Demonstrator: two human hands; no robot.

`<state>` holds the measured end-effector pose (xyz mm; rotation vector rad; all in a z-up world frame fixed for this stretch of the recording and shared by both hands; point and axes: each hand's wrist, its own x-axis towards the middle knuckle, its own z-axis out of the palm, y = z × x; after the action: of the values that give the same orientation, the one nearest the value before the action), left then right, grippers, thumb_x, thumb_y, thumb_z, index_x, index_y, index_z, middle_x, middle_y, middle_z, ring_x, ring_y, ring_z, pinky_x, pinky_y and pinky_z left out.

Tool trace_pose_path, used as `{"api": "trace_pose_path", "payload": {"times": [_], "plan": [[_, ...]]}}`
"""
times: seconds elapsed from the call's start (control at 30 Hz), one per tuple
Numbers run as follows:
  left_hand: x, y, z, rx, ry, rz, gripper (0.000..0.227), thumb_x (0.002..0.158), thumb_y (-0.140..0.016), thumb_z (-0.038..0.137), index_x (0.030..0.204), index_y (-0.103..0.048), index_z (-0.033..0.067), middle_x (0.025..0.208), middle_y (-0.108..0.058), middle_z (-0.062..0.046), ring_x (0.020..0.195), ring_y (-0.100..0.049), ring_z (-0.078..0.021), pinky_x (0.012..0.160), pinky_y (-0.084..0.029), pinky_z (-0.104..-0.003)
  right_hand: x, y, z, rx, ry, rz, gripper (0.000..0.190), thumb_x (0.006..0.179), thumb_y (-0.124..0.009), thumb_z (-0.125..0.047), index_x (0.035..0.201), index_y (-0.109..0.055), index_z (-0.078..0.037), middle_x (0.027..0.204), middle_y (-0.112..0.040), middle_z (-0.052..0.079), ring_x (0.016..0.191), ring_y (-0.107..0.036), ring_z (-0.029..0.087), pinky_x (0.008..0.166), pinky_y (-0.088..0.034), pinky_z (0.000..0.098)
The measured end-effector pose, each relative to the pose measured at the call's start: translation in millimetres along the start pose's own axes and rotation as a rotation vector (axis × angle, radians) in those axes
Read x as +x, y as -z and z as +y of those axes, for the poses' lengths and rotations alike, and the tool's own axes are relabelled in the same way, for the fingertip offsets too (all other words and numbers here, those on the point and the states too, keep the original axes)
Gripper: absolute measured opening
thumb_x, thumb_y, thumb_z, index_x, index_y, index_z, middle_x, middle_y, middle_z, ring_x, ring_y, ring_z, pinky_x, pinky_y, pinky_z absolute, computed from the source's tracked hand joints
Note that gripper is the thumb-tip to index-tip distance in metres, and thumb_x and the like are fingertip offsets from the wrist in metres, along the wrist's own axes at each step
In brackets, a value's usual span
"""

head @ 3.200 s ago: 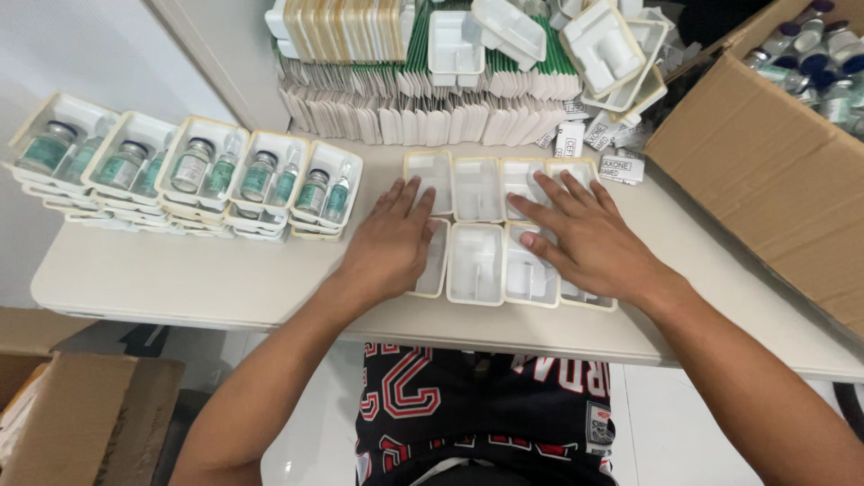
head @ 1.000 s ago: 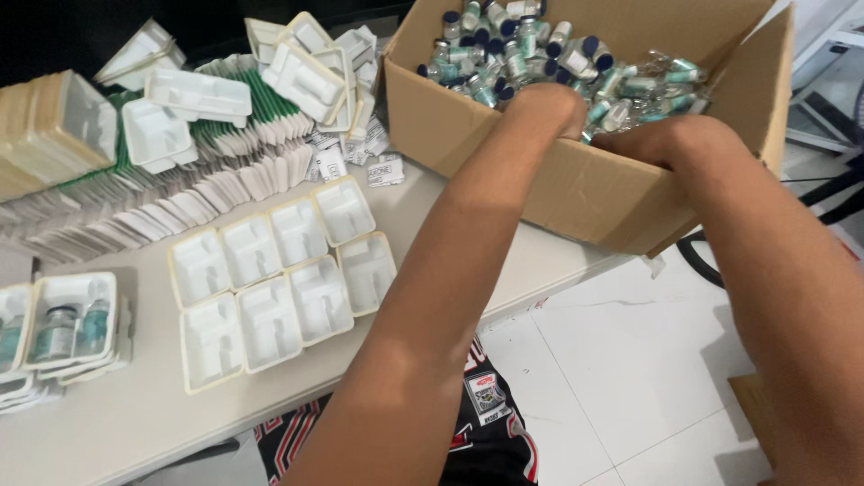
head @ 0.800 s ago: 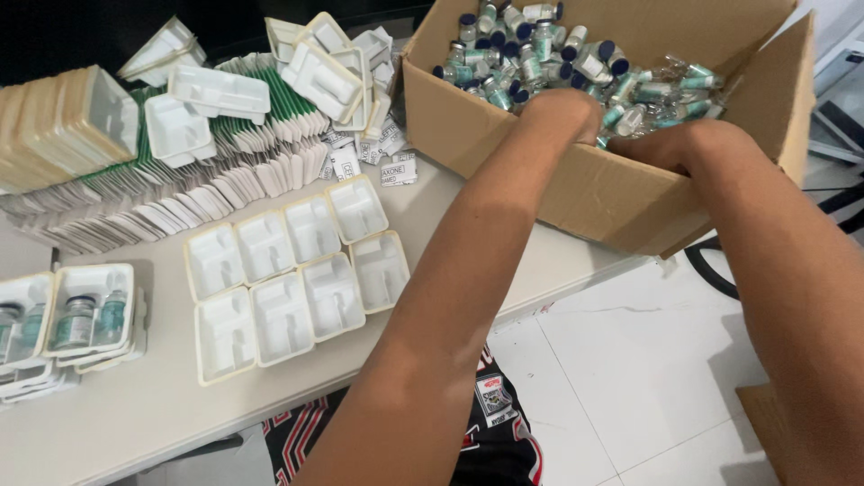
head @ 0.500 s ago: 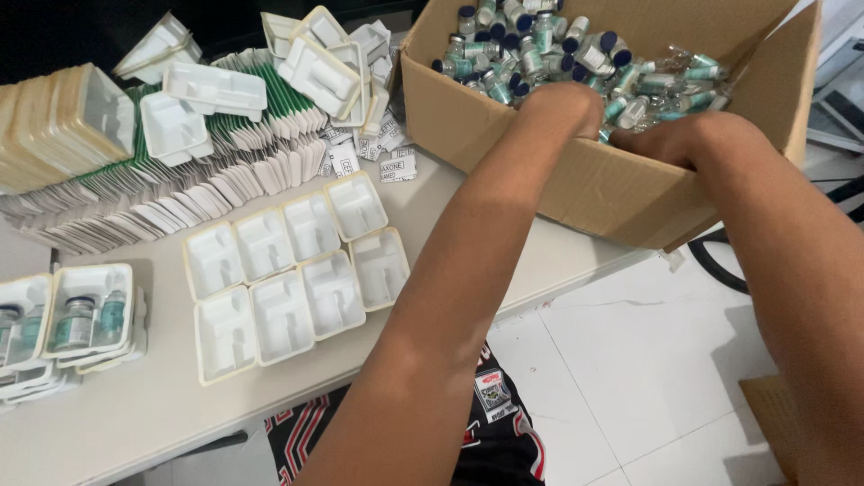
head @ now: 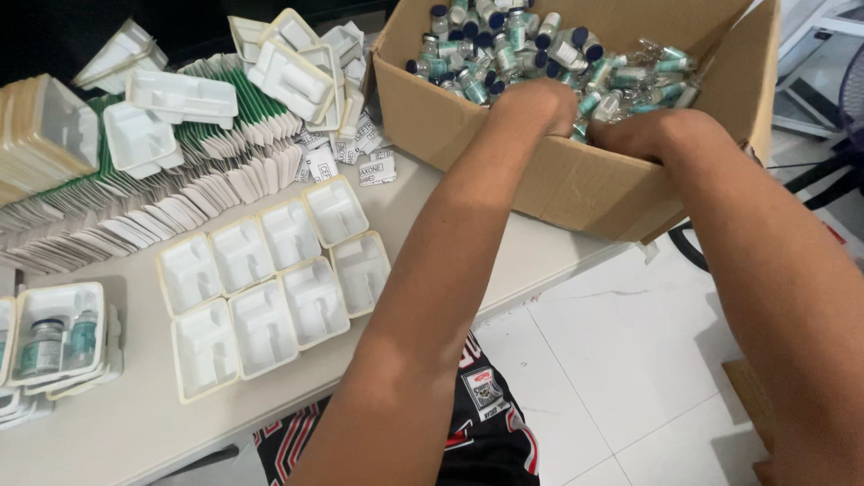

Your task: The person arranges empty plastic trays on a table, then takes small glass vials from a cardboard box and places them into the trays. The person continues filling the trays with vials until several are full.

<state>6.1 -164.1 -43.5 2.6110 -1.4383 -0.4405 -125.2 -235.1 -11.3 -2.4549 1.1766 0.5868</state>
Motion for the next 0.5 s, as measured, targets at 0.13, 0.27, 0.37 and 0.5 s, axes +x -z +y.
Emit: {"api": "trace_pose_path", "payload": {"times": [0.13, 0.27, 0.37, 0.5], "plan": [[-0.9, -0.6, -2.0, 0.002, 0.006, 0.001, 0.030, 0.082, -0.073, 0.019, 0.109, -0.075, 0.0054, 0.121, -0.070, -0.019, 0.115, -0.068, -0.0331, 0.096, -0.055, -0.043, 3.8, -4.9, 7.0, -0.027, 0.083, 0.058, 0.053, 0.104, -0.041, -0.047, 0.144, -0.060, -0.019, 0.150, -0.057, 0.015, 0.134, -0.058, 0.035, 0.110, -0.046, 0.0514], [0.9, 0.6, -0.7, -0.001, 0.006, 0.011, 0.030, 0.083, -0.073, 0.020, 0.109, -0.075, 0.0051, 0.121, -0.070, -0.019, 0.116, -0.067, -0.0333, 0.096, -0.055, -0.043, 7.9, -1.0, 10.5, -0.103, 0.206, 0.123, 0.045, 0.104, -0.044, -0.037, 0.142, -0.060, -0.018, 0.150, -0.056, 0.015, 0.133, -0.057, 0.036, 0.110, -0.045, 0.0511], [1.6, 1.7, -2.7, -0.006, 0.013, 0.019, 0.031, 0.083, -0.073, 0.020, 0.109, -0.075, 0.0048, 0.122, -0.069, -0.019, 0.116, -0.067, -0.0334, 0.096, -0.055, -0.043, 7.1, 2.2, 8.3, -0.274, 0.418, 0.203, 0.040, 0.101, -0.053, -0.028, 0.138, -0.060, -0.016, 0.147, -0.056, 0.015, 0.132, -0.056, 0.037, 0.108, -0.047, 0.0507], [1.3, -2.2, -2.4, -0.006, 0.017, 0.021, 0.031, 0.084, -0.072, 0.021, 0.110, -0.075, 0.0044, 0.122, -0.069, -0.019, 0.116, -0.067, -0.0335, 0.096, -0.055, -0.043, 3.5, -0.5, 7.9, -0.186, 0.485, 0.208, 0.044, 0.100, -0.054, -0.027, 0.143, -0.055, -0.018, 0.140, -0.059, 0.016, 0.128, -0.058, 0.037, 0.106, -0.047, 0.0506]]}}
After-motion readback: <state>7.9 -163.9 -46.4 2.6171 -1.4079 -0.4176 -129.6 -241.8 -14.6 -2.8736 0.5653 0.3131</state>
